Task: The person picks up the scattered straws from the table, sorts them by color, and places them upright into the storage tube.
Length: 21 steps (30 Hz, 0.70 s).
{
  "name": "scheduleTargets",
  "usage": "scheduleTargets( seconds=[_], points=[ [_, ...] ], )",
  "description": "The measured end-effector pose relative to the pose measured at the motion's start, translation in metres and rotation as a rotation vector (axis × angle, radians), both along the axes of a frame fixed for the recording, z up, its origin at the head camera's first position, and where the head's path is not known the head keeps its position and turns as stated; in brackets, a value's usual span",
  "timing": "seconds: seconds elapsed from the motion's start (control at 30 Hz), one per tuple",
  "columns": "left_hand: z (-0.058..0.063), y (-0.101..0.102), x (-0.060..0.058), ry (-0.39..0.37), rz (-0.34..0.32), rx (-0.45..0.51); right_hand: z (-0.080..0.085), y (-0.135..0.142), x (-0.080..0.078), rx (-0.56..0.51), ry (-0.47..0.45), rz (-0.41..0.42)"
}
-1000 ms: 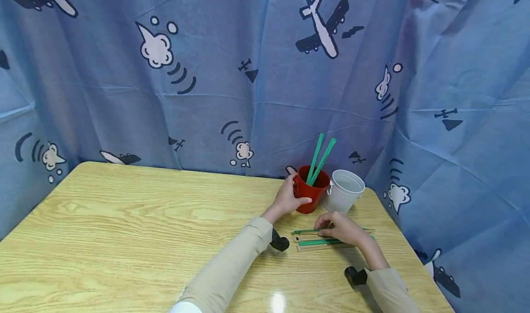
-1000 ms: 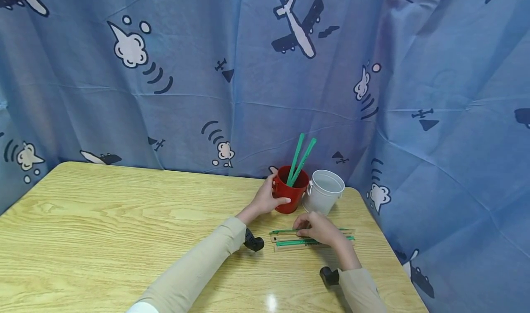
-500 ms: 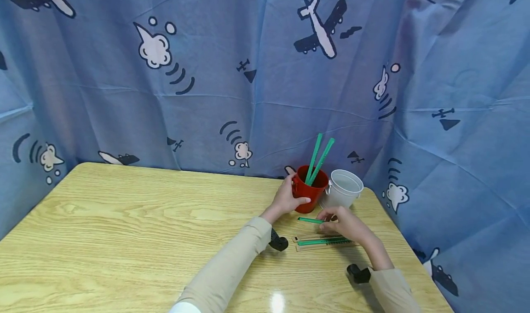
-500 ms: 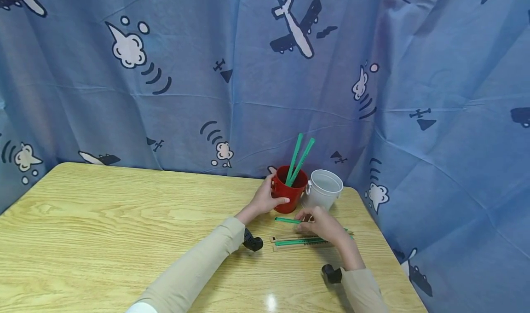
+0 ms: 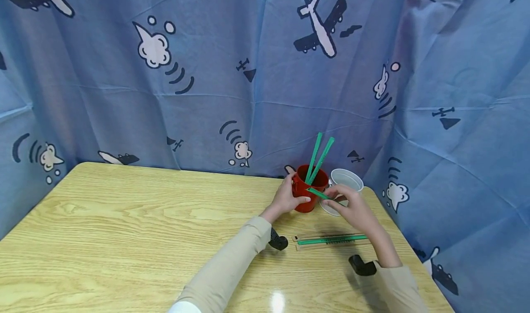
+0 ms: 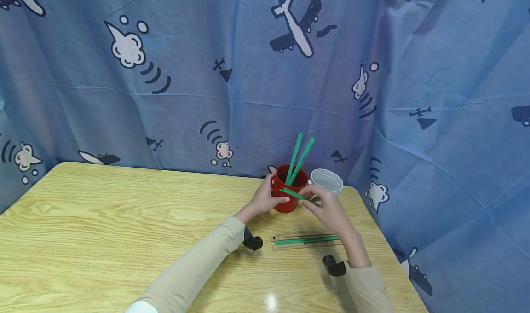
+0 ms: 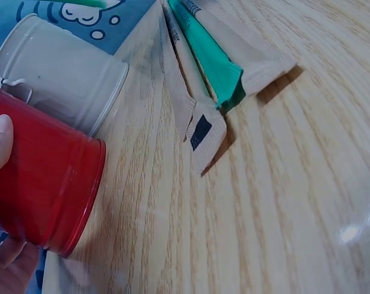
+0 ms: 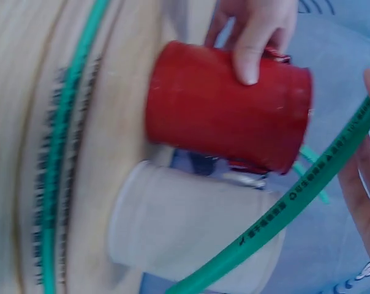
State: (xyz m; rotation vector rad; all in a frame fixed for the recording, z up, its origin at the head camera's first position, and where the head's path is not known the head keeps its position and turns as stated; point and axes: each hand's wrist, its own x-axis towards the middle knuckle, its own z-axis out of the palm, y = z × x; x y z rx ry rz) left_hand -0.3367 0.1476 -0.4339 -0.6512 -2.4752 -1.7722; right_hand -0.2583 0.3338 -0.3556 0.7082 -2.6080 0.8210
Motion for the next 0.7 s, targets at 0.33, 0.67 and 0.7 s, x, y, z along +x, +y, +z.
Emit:
scheduleTargets(
  seconds=[0.33, 0.67, 0.7],
  points=[
    [0.001, -0.002, 0.0, -0.02, -0.008, 0.031, 0.033, -0.013, 0.002, -0.222, 0.294, -0.078],
    [-0.001, 0.0, -0.002, -0.013, 0.003, 0.009, 0.058, -0.026, -0.002, -0.403, 0.339, -0.177],
    [-0.001, 0.0, -0.002, -0.013, 0.005, 0.011, 0.06, -0.028, -0.003, -0.417, 0.351, -0.175]
  ],
)
